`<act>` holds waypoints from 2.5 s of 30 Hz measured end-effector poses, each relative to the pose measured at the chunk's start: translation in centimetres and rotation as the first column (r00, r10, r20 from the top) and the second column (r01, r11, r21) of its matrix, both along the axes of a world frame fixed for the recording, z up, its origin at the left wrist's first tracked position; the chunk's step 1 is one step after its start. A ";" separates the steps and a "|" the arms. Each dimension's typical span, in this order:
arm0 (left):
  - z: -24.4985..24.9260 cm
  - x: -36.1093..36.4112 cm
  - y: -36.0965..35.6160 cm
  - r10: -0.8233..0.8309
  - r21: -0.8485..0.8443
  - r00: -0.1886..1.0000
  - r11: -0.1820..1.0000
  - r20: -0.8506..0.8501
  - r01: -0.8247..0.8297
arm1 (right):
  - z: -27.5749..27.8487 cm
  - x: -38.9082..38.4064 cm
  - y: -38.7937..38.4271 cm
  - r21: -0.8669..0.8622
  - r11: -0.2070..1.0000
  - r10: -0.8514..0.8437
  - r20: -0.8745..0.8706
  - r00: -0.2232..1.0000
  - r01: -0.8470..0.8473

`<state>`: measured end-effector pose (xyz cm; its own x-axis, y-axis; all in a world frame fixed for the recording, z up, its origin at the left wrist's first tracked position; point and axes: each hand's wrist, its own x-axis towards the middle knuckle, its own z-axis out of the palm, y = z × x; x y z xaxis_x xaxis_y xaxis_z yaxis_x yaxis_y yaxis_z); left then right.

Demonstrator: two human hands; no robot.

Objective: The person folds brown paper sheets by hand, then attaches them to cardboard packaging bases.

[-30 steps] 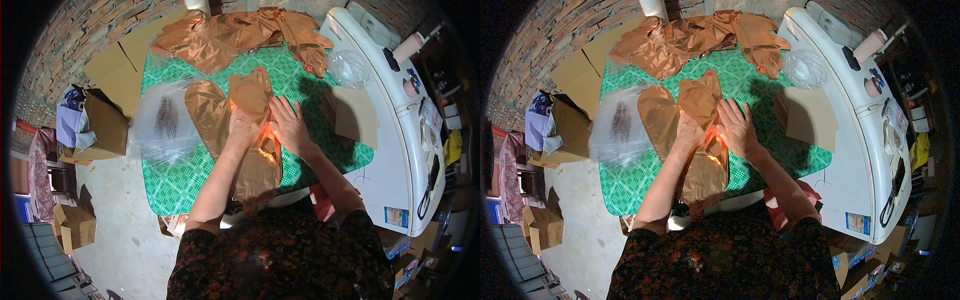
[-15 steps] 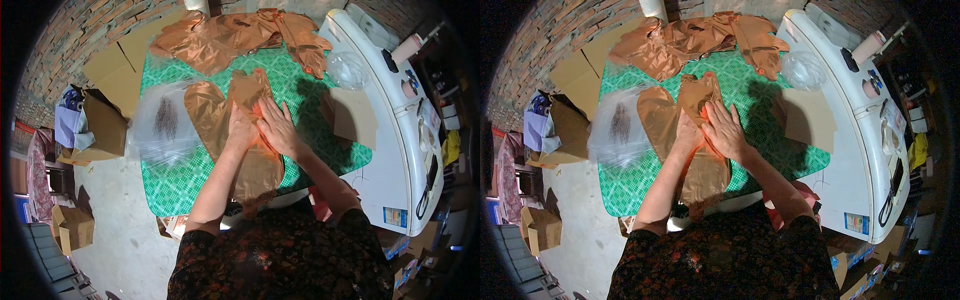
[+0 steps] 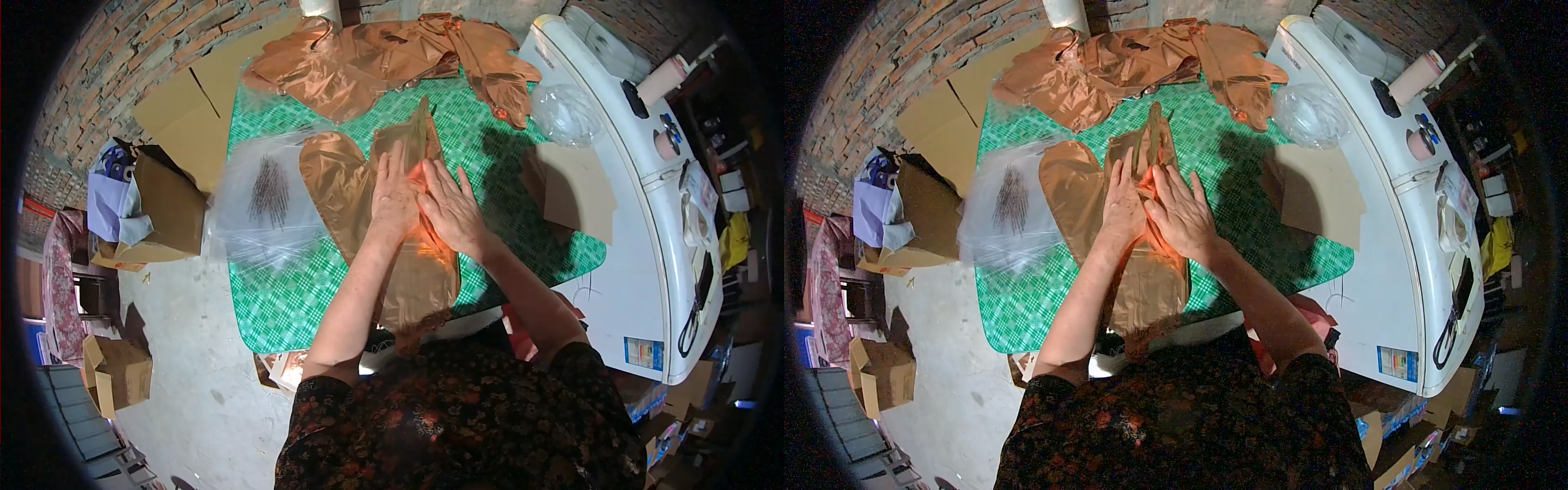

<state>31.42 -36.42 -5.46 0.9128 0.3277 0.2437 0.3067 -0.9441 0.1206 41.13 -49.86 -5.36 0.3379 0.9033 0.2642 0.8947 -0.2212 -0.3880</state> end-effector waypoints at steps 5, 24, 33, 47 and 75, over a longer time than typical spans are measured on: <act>-1.0 0.1 0.4 -0.007 -0.054 0.994 0.998 0.112 0.013 | 0.1 0.0 0.0 0.008 1.000 0.006 -0.019 1.000 -0.006; 1.8 -0.3 1.4 0.257 -0.698 0.812 0.676 0.525 0.238 | -0.5 -0.2 0.2 -0.021 1.000 -0.001 0.242 0.970 0.006; 6.7 -1.1 0.3 0.179 -0.354 0.739 0.931 0.649 0.086 | -0.3 -0.6 0.3 -0.034 0.999 -0.006 0.278 0.961 0.016; 1.5 1.9 2.9 -0.086 -0.547 0.972 0.814 0.217 0.194 | -0.1 -0.7 0.4 -0.053 0.999 0.006 0.177 0.984 0.003; 1.8 1.7 1.8 -0.128 -0.226 0.942 0.952 0.311 0.204 | 3.1 1.2 -3.6 0.247 0.962 0.036 0.294 0.955 -0.112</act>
<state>33.16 -34.66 -3.64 0.8612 0.2630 0.4349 0.0640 -0.9050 0.4205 42.30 -53.41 -2.23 0.1493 0.8103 0.5666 0.9857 -0.0767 -0.1500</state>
